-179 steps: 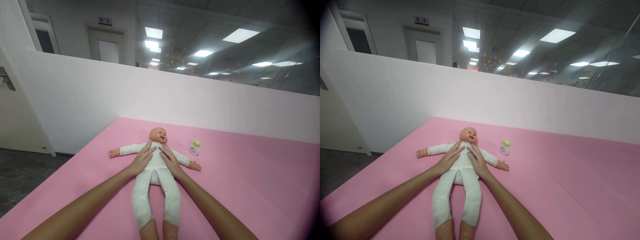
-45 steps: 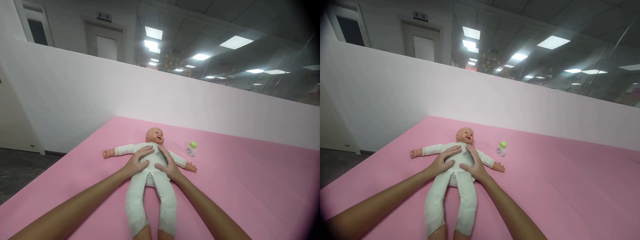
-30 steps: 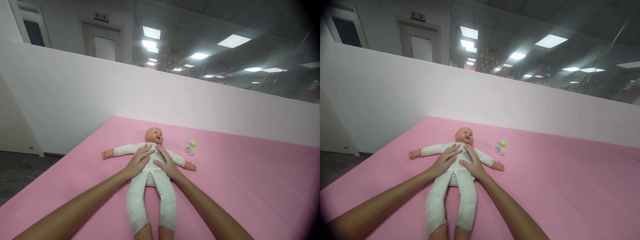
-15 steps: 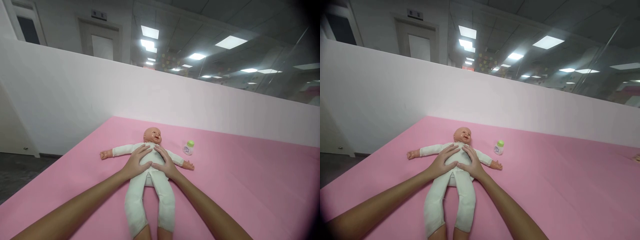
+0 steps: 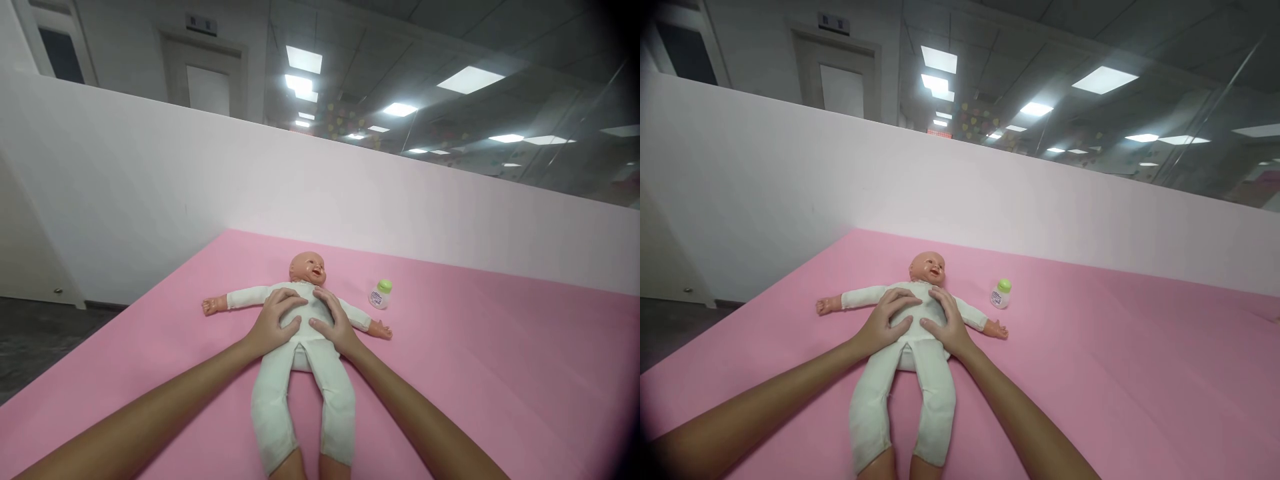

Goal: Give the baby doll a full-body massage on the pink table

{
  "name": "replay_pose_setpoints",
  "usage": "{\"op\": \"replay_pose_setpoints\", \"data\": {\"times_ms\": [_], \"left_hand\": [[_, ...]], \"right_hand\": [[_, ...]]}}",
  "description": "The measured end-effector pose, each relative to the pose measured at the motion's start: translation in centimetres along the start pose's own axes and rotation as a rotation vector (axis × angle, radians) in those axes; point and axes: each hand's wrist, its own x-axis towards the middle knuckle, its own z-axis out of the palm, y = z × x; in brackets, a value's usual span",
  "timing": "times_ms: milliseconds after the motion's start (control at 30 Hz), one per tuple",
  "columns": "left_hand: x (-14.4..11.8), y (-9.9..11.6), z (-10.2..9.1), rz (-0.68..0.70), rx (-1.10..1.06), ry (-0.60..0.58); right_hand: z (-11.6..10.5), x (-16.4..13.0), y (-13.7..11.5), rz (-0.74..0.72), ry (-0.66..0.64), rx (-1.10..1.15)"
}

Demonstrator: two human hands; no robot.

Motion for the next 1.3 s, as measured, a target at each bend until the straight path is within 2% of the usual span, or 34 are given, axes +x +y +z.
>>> {"op": "replay_pose_setpoints", "data": {"times_ms": [133, 300, 467, 667, 900, 1033, 1100, 1300], "left_hand": [[-0.3, -1.1, 0.5, -0.012, 0.043, -0.084], [-0.5, -2.2, 0.9, -0.089, 0.038, -0.124], [-0.1, -1.5, 0.4, -0.051, -0.012, -0.060], [0.1, -0.4, 0.0, -0.022, -0.036, -0.032], [-0.2, -0.5, -0.1, 0.017, -0.045, -0.134], [-0.2, -0.5, -0.3, 0.023, -0.041, -0.198], [-0.1, -0.6, -0.2, 0.012, -0.062, -0.177], [0.2, 0.0, -0.2, -0.013, -0.090, 0.002]], "right_hand": [[-0.1, -0.2, 0.1, 0.016, -0.063, -0.024], [0.3, 0.0, 0.5, 0.099, -0.022, -0.018], [0.5, 0.2, 0.8, 0.106, 0.012, -0.009], [0.0, -0.1, 0.3, 0.049, -0.016, -0.018], [-0.5, -0.3, -0.4, 0.038, -0.073, -0.032], [-0.4, -0.2, -0.9, 0.042, -0.055, -0.020], [-0.3, -0.1, -1.0, 0.055, -0.043, -0.010], [-0.2, 0.0, -0.5, 0.097, -0.020, -0.013]]}}
